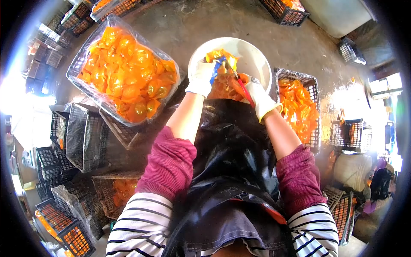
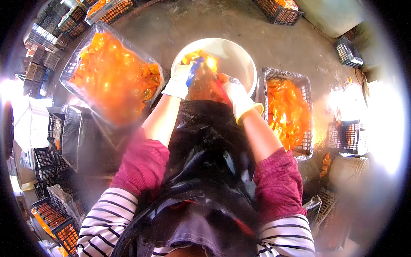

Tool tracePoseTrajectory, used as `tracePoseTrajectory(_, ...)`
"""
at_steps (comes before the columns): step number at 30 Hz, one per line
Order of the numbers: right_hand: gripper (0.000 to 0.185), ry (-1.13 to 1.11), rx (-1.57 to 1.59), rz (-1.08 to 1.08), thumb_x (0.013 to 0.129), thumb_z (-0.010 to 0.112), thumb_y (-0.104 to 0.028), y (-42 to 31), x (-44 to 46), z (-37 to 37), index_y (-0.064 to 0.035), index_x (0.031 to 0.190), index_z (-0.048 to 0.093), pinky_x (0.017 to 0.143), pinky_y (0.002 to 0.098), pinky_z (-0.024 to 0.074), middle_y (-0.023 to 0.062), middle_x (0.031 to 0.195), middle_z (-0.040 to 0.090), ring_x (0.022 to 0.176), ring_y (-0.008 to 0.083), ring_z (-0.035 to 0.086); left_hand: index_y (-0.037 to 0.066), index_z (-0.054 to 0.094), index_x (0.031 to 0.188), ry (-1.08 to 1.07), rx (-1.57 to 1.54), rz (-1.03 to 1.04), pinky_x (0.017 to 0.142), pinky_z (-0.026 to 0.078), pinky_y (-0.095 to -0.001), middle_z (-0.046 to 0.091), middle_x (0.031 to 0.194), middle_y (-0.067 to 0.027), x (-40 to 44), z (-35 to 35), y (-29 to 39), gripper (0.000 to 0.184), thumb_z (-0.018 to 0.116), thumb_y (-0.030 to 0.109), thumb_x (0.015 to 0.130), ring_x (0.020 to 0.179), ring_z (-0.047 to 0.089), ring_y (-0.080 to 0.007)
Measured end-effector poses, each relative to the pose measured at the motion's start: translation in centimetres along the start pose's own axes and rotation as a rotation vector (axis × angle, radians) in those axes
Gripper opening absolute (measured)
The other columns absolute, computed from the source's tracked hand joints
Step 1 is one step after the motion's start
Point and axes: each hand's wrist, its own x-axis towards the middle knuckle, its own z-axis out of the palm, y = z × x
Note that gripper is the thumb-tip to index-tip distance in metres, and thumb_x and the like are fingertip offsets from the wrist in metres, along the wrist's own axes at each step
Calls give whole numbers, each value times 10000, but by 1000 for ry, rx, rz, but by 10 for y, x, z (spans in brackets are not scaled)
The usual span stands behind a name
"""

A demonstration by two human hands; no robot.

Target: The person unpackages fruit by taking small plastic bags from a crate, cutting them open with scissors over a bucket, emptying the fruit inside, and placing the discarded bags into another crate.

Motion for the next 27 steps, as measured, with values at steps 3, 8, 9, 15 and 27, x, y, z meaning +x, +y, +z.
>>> tracePoseTrajectory(3,251,13,10,-74,937,579,-179,10,7,-4,-43,1146,616,646,262,512,39,955,659,794,147,633,12,650,1100,19,-117,94,743,504,-260,688,984,-63,-7,2,0,311,705,179,843,853,626,-131)
tracePoseTrajectory(8,240,39,-114,-110,922,608,-170,18,6,-6,-41,1124,625,618,258,523,60,942,652,790,132,632,1,595,1193,-130,-165,-17,781,510,-261,671,1073,-84,-33,-9,31,377,683,149,858,894,627,-142)
tracePoseTrajectory(9,248,49,-92,-152,917,617,-183,28,14,-7,-42,1121,627,608,257,523,66,940,650,777,131,633,19,585,1217,-157,10,144,848,481,-294,650,1126,-102,-30,-9,25,443,711,193,830,982,601,-184)
tracePoseTrajectory(15,231,142,261,-254,906,629,-222,1,1,-7,-49,1054,586,532,262,482,63,880,618,631,145,574,56,519,1299,-217,-93,277,945,453,-371,605,1226,-141,4,-28,-24,617,746,299,779,1132,565,-279)
tracePoseTrajectory(27,517,-436,1263,-430,922,568,-369,26,-2,-77,65,1201,532,1056,459,397,185,1297,555,1181,299,550,106,372,1425,170,1393,-102,1114,279,-478,356,1453,-233,-71,-258,-15,886,676,581,741,1344,350,-375)
